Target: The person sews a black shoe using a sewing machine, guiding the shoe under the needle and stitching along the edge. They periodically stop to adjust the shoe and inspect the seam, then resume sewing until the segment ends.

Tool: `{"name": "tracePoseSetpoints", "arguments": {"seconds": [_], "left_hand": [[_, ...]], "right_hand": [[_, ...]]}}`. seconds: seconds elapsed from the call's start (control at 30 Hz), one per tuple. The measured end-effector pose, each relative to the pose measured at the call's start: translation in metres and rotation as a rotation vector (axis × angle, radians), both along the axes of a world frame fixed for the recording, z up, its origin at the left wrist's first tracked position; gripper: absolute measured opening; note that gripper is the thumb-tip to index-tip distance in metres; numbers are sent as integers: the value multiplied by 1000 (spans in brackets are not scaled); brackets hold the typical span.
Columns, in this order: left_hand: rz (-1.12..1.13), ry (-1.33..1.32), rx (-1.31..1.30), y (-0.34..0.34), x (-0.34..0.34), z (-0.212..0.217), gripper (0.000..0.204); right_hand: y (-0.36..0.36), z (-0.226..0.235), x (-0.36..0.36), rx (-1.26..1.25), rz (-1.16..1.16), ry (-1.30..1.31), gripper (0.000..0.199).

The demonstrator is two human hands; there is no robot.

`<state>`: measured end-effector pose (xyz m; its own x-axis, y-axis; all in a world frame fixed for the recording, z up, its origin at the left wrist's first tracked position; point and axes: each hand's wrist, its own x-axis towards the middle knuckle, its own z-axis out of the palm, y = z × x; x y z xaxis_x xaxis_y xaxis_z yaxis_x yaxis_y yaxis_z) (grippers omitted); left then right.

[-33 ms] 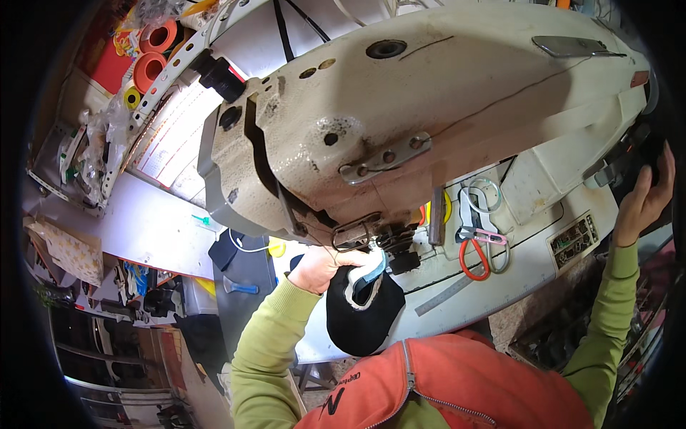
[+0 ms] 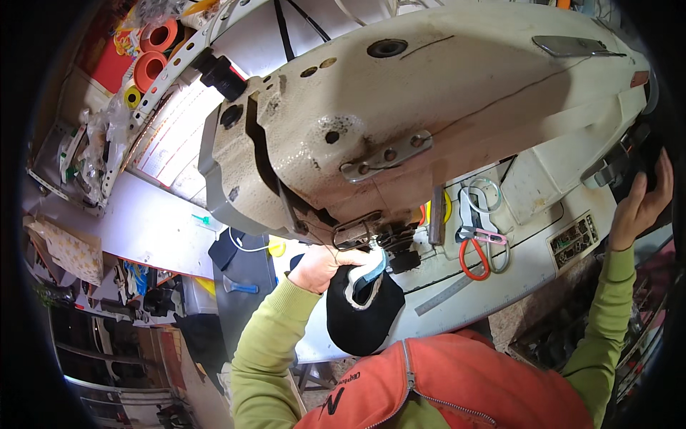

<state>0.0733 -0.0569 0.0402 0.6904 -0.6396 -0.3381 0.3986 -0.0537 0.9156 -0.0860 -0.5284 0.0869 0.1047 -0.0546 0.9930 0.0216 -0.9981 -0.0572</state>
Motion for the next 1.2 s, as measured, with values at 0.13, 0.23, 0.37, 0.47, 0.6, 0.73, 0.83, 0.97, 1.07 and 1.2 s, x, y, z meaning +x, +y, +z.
{"name": "tracePoseSetpoints", "arguments": {"seconds": [0.13, 0.23, 0.37, 0.47, 0.6, 0.73, 0.83, 0.97, 1.07, 1.2], "left_hand": [[-15, 34, -16, -2, 2, -1, 18], [-14, 99, -99, 1, 1, -2, 17], [31, -17, -34, 0, -3, -3, 17], [20, 138, -18, -3, -4, 7, 19], [-43, -58, -48, -1, -4, 0, 19], [11, 6, 74, -5, -6, 10, 17], [-1, 32, 22, -8, -8, 12, 17], [32, -4, 35, -7, -9, 11, 18], [35, -21, 41, -12, -11, 15, 17], [9, -42, 88, -8, -8, 12, 18]], "right_hand": [[19, -42, -7, 10, 53, 80, 40], [25, -59, -16, 47, -69, 318, 32], [33, -59, -11, 37, -82, 294, 28], [23, -77, 2, 85, -25, 291, 25], [31, -100, 20, 124, 51, 200, 25], [33, -103, 20, 158, 73, 184, 24], [33, -102, 19, 170, 85, 192, 24], [31, -102, 19, 162, 91, 191, 26], [30, -83, 16, 129, 33, 178, 29], [48, -65, 17, 98, 7, 244, 37]]}}
